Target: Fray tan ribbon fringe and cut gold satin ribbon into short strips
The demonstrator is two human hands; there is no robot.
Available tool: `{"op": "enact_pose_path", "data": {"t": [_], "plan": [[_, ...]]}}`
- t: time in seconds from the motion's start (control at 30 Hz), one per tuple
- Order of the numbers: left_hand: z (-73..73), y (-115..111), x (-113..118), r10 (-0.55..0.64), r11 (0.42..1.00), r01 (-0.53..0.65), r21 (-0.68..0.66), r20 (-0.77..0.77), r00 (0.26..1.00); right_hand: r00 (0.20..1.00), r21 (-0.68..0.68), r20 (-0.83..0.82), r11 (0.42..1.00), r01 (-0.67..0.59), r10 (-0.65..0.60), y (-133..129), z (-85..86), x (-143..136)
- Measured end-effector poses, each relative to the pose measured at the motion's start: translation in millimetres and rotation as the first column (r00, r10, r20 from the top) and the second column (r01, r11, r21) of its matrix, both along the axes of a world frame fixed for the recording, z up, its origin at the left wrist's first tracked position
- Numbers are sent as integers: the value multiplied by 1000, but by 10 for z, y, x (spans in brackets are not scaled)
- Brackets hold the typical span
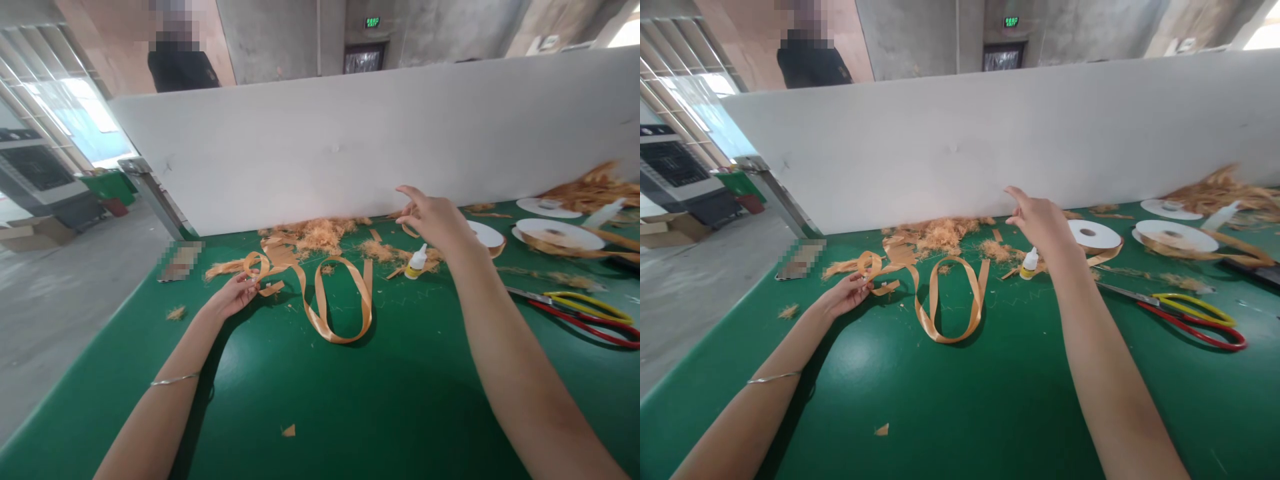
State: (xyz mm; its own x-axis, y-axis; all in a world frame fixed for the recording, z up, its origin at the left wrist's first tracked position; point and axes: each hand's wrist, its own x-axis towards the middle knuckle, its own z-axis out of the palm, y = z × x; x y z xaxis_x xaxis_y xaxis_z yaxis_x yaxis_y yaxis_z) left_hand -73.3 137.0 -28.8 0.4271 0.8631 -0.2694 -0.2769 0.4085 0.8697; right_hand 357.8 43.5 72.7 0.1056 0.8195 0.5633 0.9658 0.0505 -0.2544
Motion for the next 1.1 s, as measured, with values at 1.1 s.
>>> {"op": "enact_pose_path", "data": {"t": [1.1], "plan": [[28, -57, 8, 22, 999, -21, 26, -8, 1000, 945, 223, 148, 941, 254, -290, 10, -74, -106]]}}
